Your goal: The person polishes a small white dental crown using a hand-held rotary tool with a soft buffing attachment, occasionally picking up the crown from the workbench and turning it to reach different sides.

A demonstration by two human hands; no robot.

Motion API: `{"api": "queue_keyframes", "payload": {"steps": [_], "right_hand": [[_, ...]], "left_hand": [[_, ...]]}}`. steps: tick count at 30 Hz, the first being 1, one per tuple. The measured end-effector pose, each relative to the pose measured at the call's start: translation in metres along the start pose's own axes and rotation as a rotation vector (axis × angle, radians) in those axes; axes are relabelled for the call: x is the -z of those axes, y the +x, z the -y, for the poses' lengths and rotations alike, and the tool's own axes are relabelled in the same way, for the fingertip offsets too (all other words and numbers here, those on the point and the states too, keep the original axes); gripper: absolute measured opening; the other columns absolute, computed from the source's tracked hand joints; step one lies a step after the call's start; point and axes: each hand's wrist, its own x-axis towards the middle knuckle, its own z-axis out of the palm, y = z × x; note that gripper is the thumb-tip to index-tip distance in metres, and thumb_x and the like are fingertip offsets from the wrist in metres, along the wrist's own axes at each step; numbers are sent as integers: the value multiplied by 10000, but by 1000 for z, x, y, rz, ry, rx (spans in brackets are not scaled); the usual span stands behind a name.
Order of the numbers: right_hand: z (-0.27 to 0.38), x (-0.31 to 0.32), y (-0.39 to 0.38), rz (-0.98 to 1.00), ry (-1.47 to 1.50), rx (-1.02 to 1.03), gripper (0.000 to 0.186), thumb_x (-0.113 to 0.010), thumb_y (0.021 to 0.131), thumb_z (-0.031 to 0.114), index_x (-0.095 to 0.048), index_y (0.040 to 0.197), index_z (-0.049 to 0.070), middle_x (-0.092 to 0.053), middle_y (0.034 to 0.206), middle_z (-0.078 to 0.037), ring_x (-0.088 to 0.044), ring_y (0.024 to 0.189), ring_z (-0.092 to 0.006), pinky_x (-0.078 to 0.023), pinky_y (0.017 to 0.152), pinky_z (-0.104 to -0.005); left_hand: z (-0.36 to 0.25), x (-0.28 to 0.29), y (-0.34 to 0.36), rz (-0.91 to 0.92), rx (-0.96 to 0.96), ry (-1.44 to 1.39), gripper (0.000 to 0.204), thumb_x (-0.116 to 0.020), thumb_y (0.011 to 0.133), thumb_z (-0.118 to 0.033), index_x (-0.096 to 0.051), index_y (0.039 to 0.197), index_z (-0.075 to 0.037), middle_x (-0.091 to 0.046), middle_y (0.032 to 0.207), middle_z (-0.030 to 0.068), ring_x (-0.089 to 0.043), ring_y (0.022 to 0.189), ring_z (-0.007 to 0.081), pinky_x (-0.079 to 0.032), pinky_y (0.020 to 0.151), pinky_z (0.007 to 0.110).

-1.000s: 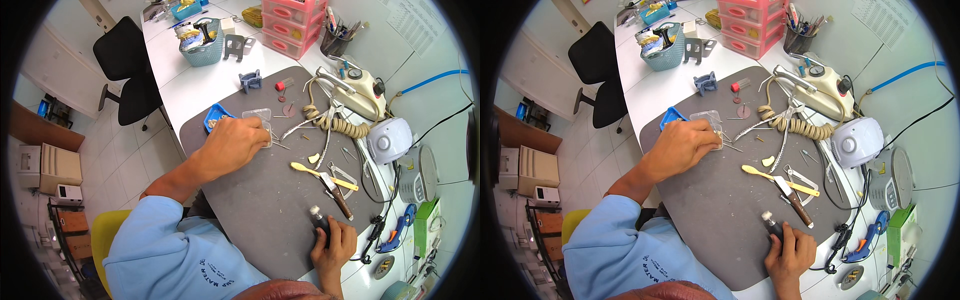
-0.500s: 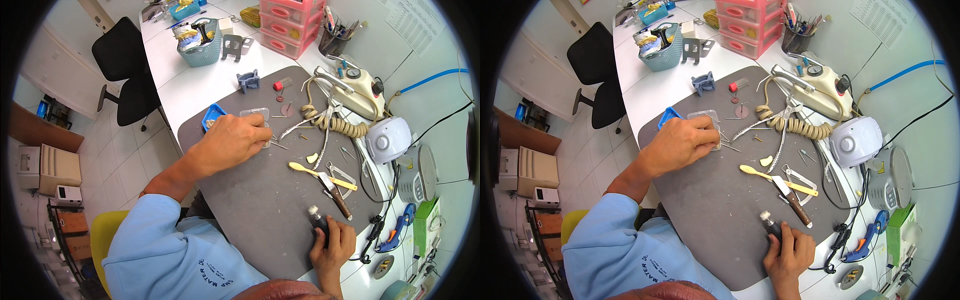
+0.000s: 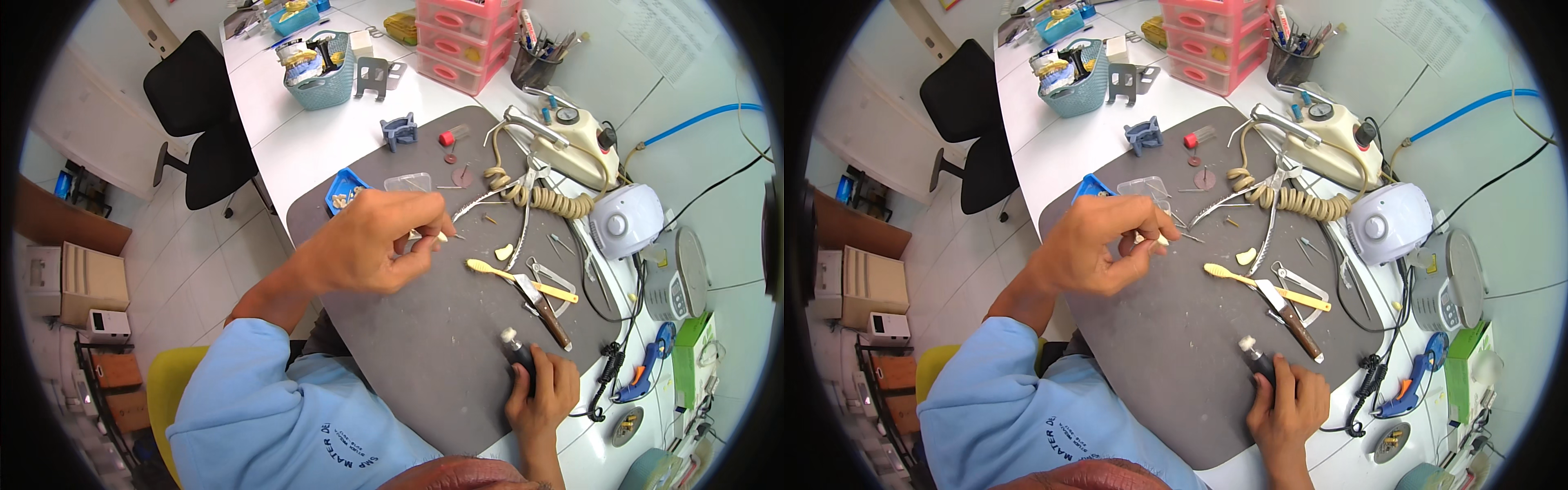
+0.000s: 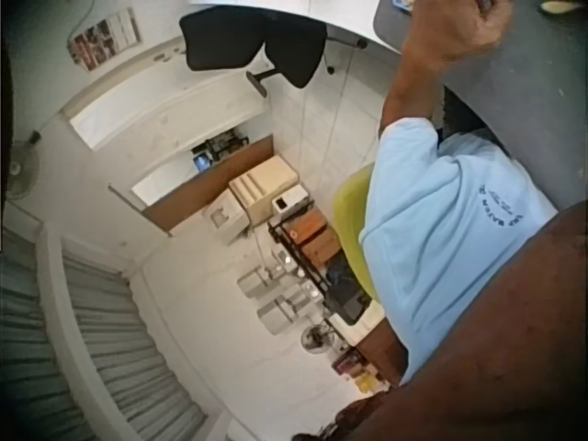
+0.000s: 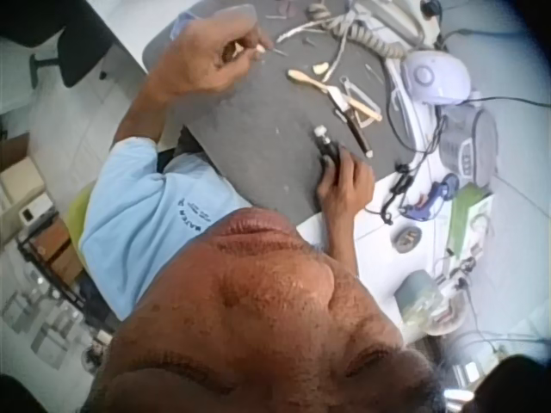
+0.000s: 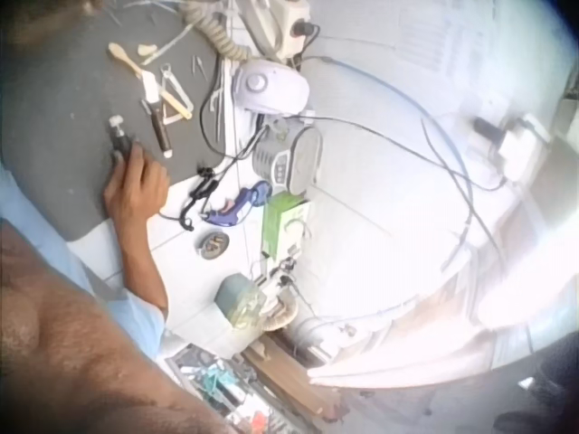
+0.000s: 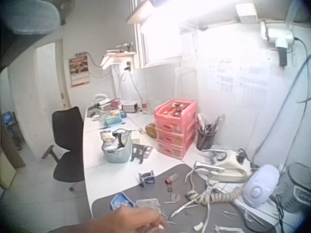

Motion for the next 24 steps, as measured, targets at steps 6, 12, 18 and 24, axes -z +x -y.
{"api": "queue_keyframes", "payload": {"steps": [6, 12, 18, 24], "right_hand": [[0, 12, 10, 59, 26, -70, 290, -850, 944, 138, -786, 1201, 22, -703, 980, -137, -659, 822, -349, -497, 722, -454], [-3, 66, 70, 25, 125, -181, 222, -769, 1037, 105, -711, 1219, -8, -717, 993, -203, -712, 844, -420, -550, 768, -464], [-4, 101, 94, 34, 149, -339, 188, -728, 1085, 106, -679, 1196, -37, -703, 917, -211, -666, 772, -385, -518, 731, -425], [-21, 97, 89, 99, 233, -339, 196, -752, 1061, 99, -682, 1193, -29, -708, 914, -211, -672, 777, -389, -520, 729, -422]], "left_hand": [[-1, -16, 42, 95, -141, -264, 108, -701, 892, 56, -614, 888, -8, -817, 970, 130, -746, 732, 126, -569, 622, 269], [-37, -36, 77, 335, -229, -431, 126, -744, 925, -28, -621, 906, -8, -782, 888, 75, -710, 717, 124, -563, 628, 296], [-50, -40, 97, 604, -225, -376, 123, -766, 933, -53, -660, 974, -5, -767, 881, 56, -714, 741, 138, -569, 673, 310], [-26, -71, 97, 382, -126, -756, 106, -748, 1066, -62, -713, 1146, -2, -787, 1038, 78, -753, 876, 118, -592, 744, 278]]}}
